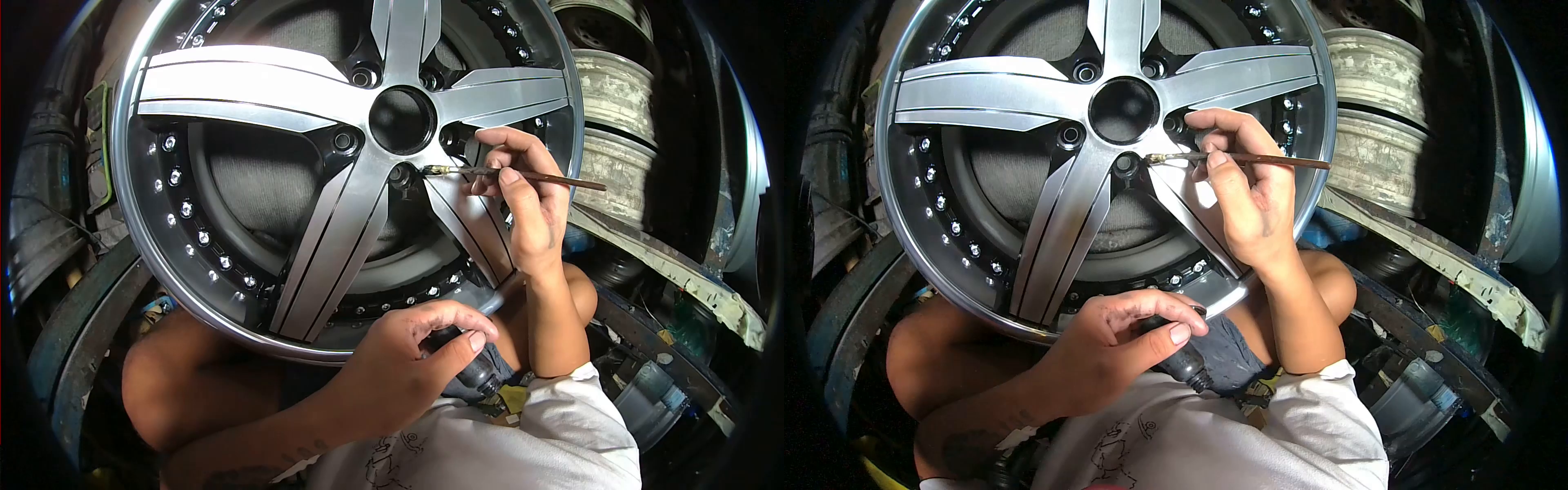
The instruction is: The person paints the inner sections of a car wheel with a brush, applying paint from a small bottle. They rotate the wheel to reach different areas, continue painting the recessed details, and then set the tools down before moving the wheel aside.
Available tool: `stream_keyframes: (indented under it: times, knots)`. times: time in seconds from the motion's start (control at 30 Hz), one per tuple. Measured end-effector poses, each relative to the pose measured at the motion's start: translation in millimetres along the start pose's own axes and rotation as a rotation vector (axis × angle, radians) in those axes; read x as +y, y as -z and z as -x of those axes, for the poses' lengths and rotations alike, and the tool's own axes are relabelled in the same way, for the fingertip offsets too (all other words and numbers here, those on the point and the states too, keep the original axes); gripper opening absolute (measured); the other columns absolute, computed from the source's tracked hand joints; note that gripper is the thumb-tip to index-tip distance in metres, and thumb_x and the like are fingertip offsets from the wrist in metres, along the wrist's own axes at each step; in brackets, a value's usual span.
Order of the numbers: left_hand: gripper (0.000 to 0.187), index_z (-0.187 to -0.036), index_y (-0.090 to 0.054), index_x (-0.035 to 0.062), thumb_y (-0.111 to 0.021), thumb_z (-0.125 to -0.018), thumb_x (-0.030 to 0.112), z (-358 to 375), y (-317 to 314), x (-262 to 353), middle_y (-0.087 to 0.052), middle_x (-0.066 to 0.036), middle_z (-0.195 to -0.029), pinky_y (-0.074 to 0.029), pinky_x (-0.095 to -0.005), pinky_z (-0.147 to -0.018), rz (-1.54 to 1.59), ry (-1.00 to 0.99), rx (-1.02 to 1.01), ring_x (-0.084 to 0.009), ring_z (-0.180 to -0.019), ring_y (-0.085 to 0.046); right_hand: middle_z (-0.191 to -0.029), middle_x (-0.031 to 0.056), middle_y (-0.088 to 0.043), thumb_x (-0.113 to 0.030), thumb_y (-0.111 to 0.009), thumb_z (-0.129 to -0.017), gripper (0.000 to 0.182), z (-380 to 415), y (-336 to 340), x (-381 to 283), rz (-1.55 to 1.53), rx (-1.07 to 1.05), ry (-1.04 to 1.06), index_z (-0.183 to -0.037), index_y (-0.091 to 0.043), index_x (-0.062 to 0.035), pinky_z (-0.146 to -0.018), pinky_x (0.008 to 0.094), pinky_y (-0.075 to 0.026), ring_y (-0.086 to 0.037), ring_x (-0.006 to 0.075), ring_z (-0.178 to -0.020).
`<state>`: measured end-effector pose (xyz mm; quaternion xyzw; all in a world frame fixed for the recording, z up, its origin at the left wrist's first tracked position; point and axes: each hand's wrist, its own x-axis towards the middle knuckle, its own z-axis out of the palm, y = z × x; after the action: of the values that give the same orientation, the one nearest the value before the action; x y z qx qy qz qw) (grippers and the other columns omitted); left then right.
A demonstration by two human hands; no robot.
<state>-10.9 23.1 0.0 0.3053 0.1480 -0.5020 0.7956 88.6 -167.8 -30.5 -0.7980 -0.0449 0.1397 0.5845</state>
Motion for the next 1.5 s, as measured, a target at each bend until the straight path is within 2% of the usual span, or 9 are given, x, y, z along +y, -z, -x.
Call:
stream_keyframes:
  times: [0.3,0.6,1.2,1.5]
  knots:
    - [0.018,-0.109,-0.068,-0.0005,-0.061,-0.098,0.012,1.5,1.0,-2.5,-0.061,-0.01,-0.122,-0.044,-0.0276,-0.1,-0.014,-0.029,-0.008,-0.0116,-0.112,-0.057,-0.091,0.0021,-0.056,-0.01,-0.054,-0.091,0.033,0.1,0.4,-2.0,0.016,-0.006,-0.003,-0.12,-0.061,0.0046,-0.076,0.0231,-0.048,-0.054,0.0081,-0.083]
    - [0.019,-0.11,-0.068,-0.0003,-0.061,-0.098,0.014,2.1,1.8,-2.6,-0.061,-0.011,-0.123,-0.044,-0.0277,-0.1,-0.041,-0.036,-0.019,-0.0115,-0.112,-0.057,-0.092,0.0013,-0.056,-0.006,-0.052,-0.09,0.033,0.1,-0.6,-2.3,0.052,-0.007,0.006,-0.12,-0.061,0.0041,-0.075,0.0202,-0.043,-0.051,0.0066,-0.082]
    - [0.019,-0.11,-0.067,-0.0011,-0.06,-0.098,0.012,1.6,1.2,-6.0,-0.061,-0.01,-0.122,-0.043,-0.0279,-0.1,-0.026,-0.043,-0.043,-0.0116,-0.112,-0.057,-0.089,0.0034,-0.057,-0.012,-0.053,-0.092,0.036,-1.2,1.0,-1.6,-0.049,0.019,-0.041,-0.122,-0.059,0.0059,-0.075,0.0246,-0.049,-0.057,0.0106,-0.078]
    - [0.019,-0.11,-0.067,-0.0013,-0.06,-0.098,0.011,2.3,0.9,-5.4,-0.06,-0.011,-0.123,-0.043,-0.0283,-0.102,-0.024,-0.04,-0.049,-0.0124,-0.114,-0.056,-0.088,0.003,-0.057,-0.01,-0.052,-0.091,0.035,-0.9,3.9,2.3,-0.025,-0.003,-0.02,-0.121,-0.06,0.006,-0.074,0.0244,-0.049,-0.057,0.0105,-0.079]
